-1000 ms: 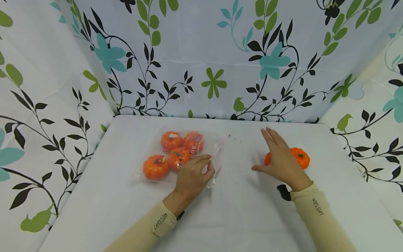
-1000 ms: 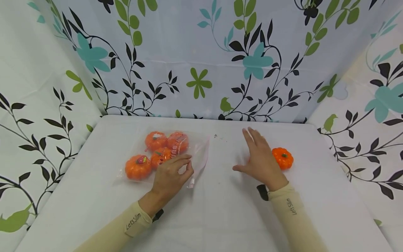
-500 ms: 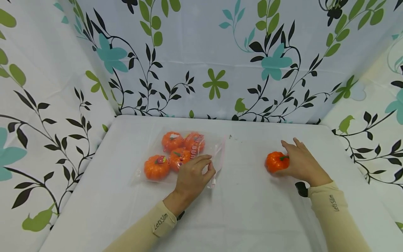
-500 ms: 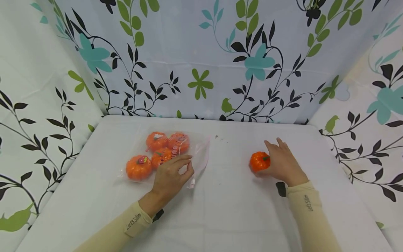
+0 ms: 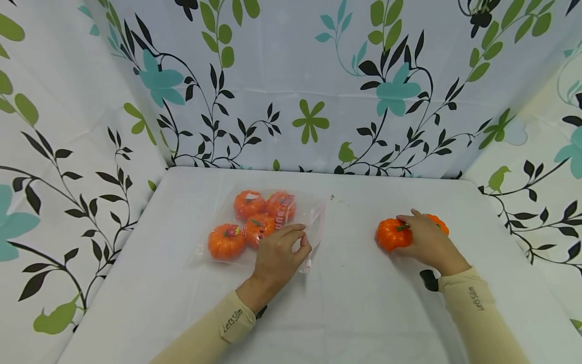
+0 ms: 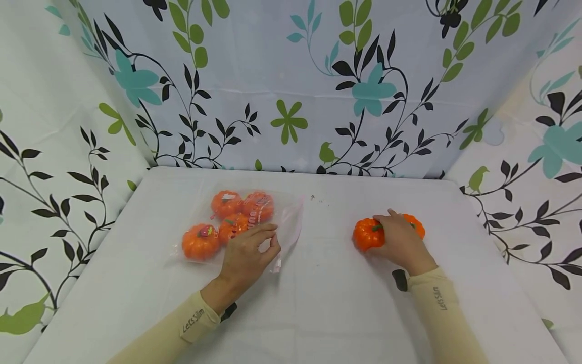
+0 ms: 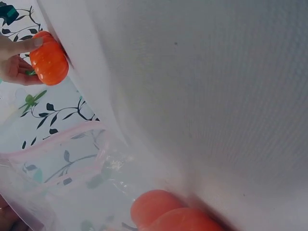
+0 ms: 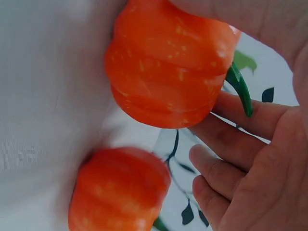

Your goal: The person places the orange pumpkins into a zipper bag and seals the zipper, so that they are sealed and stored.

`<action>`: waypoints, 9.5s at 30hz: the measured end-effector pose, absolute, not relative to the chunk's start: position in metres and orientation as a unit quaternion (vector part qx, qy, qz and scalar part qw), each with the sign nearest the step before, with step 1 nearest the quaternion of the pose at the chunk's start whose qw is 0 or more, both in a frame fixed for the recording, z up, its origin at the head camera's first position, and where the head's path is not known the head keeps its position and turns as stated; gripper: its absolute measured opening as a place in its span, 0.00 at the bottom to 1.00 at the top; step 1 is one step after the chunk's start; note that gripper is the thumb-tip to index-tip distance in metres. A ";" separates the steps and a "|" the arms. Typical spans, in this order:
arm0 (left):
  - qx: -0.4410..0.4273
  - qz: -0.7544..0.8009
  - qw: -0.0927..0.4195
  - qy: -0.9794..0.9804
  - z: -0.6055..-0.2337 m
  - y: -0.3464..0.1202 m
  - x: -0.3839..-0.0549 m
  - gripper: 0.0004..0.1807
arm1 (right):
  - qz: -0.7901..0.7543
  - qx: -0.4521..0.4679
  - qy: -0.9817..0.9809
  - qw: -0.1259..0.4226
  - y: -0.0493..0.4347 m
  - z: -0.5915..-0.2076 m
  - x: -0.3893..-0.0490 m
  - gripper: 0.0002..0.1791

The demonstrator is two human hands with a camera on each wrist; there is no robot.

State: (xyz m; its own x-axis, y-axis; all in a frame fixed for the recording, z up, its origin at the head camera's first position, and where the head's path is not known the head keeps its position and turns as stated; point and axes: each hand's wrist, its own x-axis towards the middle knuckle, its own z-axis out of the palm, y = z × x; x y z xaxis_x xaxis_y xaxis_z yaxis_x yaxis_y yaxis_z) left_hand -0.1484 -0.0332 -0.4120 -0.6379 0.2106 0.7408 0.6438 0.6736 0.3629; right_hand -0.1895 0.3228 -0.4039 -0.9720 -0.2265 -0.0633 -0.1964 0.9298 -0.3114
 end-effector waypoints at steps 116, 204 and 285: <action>-0.280 -0.255 0.387 -0.841 -0.414 -0.024 -0.145 0.02 | -0.307 0.087 0.947 0.044 0.387 -0.410 -0.172 0.77; -0.279 -0.240 0.378 -0.850 -0.421 -0.018 -0.148 0.02 | -0.512 -0.083 0.855 0.014 0.163 -0.447 -0.209 0.43; -0.318 -0.219 0.313 -0.868 -0.423 -0.031 -0.147 0.24 | -0.437 -0.125 0.880 -0.140 0.184 -0.395 -0.163 0.27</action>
State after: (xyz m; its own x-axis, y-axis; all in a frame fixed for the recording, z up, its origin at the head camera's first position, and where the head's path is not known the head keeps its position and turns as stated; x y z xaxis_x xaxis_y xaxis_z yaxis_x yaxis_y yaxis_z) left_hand -0.1465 -0.0310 -0.4230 -0.6015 0.4146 0.6828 0.6888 0.7021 0.1805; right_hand -0.1634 0.1842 -0.3955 -0.9296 -0.0967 0.3556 -0.3418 0.5869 -0.7340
